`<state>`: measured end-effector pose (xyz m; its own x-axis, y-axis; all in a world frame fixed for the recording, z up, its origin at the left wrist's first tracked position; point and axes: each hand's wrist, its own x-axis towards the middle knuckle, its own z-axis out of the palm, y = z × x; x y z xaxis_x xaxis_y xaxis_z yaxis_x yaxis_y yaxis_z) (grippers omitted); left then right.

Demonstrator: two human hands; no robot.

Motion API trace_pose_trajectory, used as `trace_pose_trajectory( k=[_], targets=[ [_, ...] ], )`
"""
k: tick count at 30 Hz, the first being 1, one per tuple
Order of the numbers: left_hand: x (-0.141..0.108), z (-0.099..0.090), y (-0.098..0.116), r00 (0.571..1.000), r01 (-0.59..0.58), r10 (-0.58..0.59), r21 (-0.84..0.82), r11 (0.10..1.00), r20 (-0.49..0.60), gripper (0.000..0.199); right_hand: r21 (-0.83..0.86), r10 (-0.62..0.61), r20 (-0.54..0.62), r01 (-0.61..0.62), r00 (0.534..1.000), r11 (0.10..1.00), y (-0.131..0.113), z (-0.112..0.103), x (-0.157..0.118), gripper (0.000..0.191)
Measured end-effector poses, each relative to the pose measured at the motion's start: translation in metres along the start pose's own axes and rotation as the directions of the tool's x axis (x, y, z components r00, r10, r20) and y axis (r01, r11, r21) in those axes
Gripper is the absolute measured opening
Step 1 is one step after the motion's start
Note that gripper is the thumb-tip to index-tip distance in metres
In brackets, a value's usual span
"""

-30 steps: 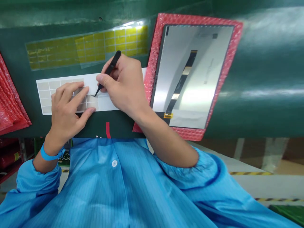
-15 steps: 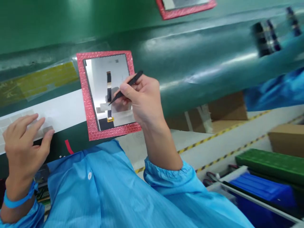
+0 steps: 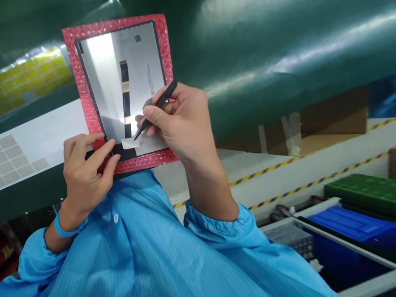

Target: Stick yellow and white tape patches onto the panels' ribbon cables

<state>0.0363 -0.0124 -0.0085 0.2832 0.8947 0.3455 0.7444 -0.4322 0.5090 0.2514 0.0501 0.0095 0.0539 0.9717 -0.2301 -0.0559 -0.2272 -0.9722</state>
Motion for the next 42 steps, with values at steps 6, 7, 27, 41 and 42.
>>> trace_pose_trajectory(
  k=[6,7,27,41,42],
  targets=[
    [0.000,0.000,0.003,0.999,0.017,-0.018,0.015,1.000,0.045,0.024,-0.076,-0.004,0.022,0.005,1.000,0.997,-0.003,0.000,-0.002,0.029],
    [0.000,0.000,0.003,0.999,0.016,-0.017,0.015,1.000,0.049,0.024,-0.089,-0.003,0.010,0.004,1.000,0.996,-0.003,0.001,-0.002,0.028],
    [0.002,-0.001,0.003,0.997,-0.053,0.051,0.026,0.998,0.052,0.025,-0.236,-0.037,-0.017,0.032,0.999,0.971,-0.009,0.006,-0.006,0.023],
    [0.003,-0.003,0.007,0.997,-0.030,0.028,0.022,0.999,0.077,0.020,-0.255,-0.025,-0.033,0.016,0.999,0.967,-0.008,0.006,-0.008,0.023],
    [0.004,-0.003,0.008,0.996,-0.031,0.029,0.026,0.999,0.079,0.020,-0.255,-0.027,-0.034,0.017,0.999,0.967,-0.008,0.006,-0.008,0.023]
  ],
)
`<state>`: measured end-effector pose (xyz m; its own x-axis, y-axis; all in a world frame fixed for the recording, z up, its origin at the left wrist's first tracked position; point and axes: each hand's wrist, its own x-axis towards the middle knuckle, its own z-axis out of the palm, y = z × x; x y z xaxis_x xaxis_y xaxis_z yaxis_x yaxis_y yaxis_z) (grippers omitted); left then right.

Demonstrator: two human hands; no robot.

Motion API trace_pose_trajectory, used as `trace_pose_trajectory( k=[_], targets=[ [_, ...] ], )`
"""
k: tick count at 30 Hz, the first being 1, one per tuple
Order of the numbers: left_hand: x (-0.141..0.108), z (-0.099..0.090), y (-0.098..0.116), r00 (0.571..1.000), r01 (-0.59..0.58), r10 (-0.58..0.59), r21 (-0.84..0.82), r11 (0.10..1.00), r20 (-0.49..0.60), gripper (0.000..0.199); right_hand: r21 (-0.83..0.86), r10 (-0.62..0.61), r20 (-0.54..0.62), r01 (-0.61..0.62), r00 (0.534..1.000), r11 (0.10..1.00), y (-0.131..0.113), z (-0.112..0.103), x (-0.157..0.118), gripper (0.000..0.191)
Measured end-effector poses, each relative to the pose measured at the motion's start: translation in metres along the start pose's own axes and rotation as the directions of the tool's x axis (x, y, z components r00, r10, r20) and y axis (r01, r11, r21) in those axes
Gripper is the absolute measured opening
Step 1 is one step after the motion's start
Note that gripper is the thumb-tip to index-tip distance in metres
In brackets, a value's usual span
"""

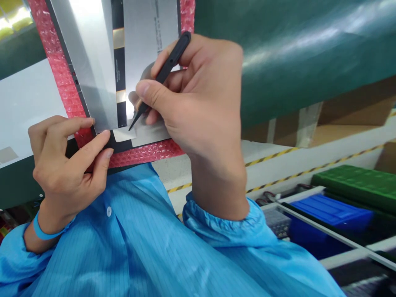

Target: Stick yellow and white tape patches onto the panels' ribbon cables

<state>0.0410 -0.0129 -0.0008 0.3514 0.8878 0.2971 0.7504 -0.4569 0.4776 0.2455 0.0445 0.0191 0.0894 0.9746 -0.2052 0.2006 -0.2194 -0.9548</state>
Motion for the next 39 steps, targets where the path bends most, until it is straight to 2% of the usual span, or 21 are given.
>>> trace_pose_trajectory(
  k=[9,14,17,22,28,33,39],
  targets=[
    [0.000,0.004,0.002,1.000,-0.007,0.007,0.024,1.000,-0.023,0.024,-0.024,0.010,-0.007,-0.010,1.000,1.000,-0.001,0.000,0.000,0.026],
    [0.004,0.001,0.003,0.993,0.086,-0.081,-0.060,0.994,0.081,0.021,0.004,0.036,-0.023,-0.036,0.999,0.999,-0.003,0.002,0.001,0.025],
    [0.006,0.000,0.004,0.986,0.117,-0.109,-0.055,0.992,0.126,0.021,0.014,0.023,-0.021,-0.023,1.000,1.000,-0.001,0.002,0.001,0.025],
    [0.002,0.003,0.002,1.000,0.025,-0.025,-0.023,0.999,0.019,0.023,0.004,0.020,-0.018,-0.020,1.000,1.000,0.001,0.000,0.000,0.027],
    [-0.003,0.003,0.000,0.998,-0.062,0.063,0.028,0.998,-0.029,0.025,-0.011,0.017,-0.021,-0.018,1.000,1.000,0.000,0.000,0.000,0.028],
    [-0.004,0.003,0.004,0.999,-0.026,0.024,0.064,0.998,0.034,0.028,0.004,-0.006,-0.037,0.006,0.999,1.000,0.001,0.001,0.001,0.028],
    [-0.004,0.004,0.004,0.999,0.020,-0.018,-0.049,0.999,0.036,0.027,-0.042,0.008,-0.034,-0.010,0.999,0.999,0.002,0.001,0.000,0.031]
  ],
)
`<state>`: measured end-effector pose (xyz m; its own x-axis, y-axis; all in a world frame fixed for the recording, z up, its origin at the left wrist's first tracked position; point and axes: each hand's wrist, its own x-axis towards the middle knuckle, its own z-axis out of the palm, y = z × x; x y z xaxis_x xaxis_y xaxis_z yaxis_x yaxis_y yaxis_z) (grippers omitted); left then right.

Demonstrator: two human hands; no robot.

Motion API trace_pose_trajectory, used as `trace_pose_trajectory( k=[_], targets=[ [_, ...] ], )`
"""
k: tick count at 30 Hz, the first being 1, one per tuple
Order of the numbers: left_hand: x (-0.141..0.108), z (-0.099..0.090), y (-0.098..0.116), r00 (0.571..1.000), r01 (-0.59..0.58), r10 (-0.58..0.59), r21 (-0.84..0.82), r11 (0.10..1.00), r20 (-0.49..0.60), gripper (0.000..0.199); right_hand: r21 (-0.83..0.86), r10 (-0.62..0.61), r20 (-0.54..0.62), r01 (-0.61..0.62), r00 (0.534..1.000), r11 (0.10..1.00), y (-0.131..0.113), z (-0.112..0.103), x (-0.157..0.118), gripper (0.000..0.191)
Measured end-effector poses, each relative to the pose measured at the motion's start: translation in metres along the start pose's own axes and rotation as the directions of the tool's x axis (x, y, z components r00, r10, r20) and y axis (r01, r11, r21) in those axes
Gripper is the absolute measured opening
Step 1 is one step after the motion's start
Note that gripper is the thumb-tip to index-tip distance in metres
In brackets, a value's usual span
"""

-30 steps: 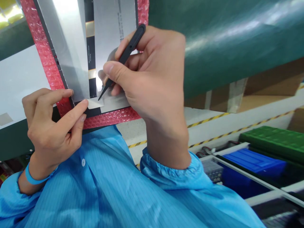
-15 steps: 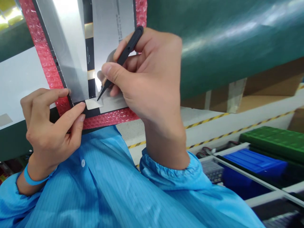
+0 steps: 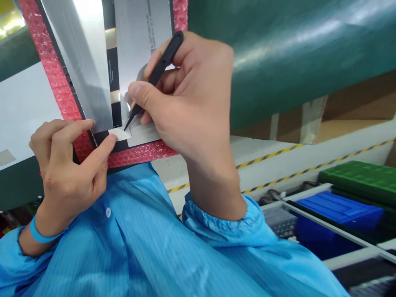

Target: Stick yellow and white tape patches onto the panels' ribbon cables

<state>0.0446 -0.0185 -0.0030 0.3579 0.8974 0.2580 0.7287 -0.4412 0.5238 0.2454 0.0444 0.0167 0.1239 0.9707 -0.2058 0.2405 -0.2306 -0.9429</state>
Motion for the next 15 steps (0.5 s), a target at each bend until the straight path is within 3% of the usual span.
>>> trace_pose_trajectory(
  k=[7,15],
  targets=[
    [0.000,0.000,0.005,0.994,-0.104,0.098,0.178,0.979,0.043,0.029,-0.037,0.003,-0.100,-0.006,0.995,0.999,-0.001,-0.005,-0.004,0.029],
    [0.003,0.007,0.021,0.977,-0.070,0.018,0.238,0.969,0.214,0.053,0.097,-0.127,-0.184,0.146,0.975,0.984,0.014,0.001,-0.002,0.024]
  ],
)
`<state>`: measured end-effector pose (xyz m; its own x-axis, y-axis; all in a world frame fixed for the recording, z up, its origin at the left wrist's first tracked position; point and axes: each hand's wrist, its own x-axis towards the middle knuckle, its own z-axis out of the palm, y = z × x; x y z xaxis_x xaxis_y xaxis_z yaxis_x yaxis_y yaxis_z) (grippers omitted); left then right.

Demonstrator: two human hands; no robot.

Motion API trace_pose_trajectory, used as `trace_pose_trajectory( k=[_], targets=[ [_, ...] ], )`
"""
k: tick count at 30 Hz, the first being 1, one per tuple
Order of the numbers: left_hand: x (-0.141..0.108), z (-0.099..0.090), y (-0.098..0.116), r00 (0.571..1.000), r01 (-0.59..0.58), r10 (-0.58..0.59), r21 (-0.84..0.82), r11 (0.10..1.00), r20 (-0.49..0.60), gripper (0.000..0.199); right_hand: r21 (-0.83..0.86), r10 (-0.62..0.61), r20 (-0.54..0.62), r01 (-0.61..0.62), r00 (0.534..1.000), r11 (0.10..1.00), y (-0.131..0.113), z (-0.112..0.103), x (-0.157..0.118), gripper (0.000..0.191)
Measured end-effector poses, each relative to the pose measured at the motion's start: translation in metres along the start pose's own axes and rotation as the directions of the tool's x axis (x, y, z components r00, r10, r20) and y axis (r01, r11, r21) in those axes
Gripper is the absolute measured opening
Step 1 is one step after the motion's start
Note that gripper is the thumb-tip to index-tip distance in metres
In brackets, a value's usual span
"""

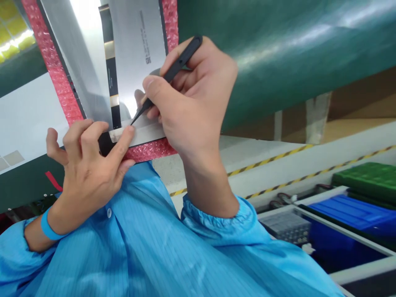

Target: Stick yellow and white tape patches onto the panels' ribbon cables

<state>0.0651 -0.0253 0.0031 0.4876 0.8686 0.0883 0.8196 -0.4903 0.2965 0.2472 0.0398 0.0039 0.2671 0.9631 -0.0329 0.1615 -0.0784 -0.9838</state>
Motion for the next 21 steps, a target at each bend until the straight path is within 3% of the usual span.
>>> trace_pose_trajectory(
  k=[7,13,17,21],
  targets=[
    [-0.009,-0.006,0.003,0.982,0.185,-0.187,0.034,0.982,0.034,0.051,0.077,-0.054,-0.065,0.059,0.996,0.995,0.020,0.004,0.003,0.025],
    [-0.006,-0.001,0.013,0.989,0.146,-0.148,0.093,0.985,0.014,0.061,0.166,-0.085,-0.079,0.097,0.993,0.981,0.026,0.007,0.005,0.026],
    [-0.011,-0.011,0.006,0.962,0.267,-0.271,0.095,0.959,0.024,0.054,0.196,-0.016,-0.122,0.040,0.992,0.980,0.025,0.011,0.004,0.021],
    [-0.014,-0.022,-0.010,0.931,0.362,-0.361,0.007,0.932,-0.048,0.051,0.259,0.056,-0.153,-0.015,0.987,0.966,0.026,0.015,0.002,0.023]
  ],
)
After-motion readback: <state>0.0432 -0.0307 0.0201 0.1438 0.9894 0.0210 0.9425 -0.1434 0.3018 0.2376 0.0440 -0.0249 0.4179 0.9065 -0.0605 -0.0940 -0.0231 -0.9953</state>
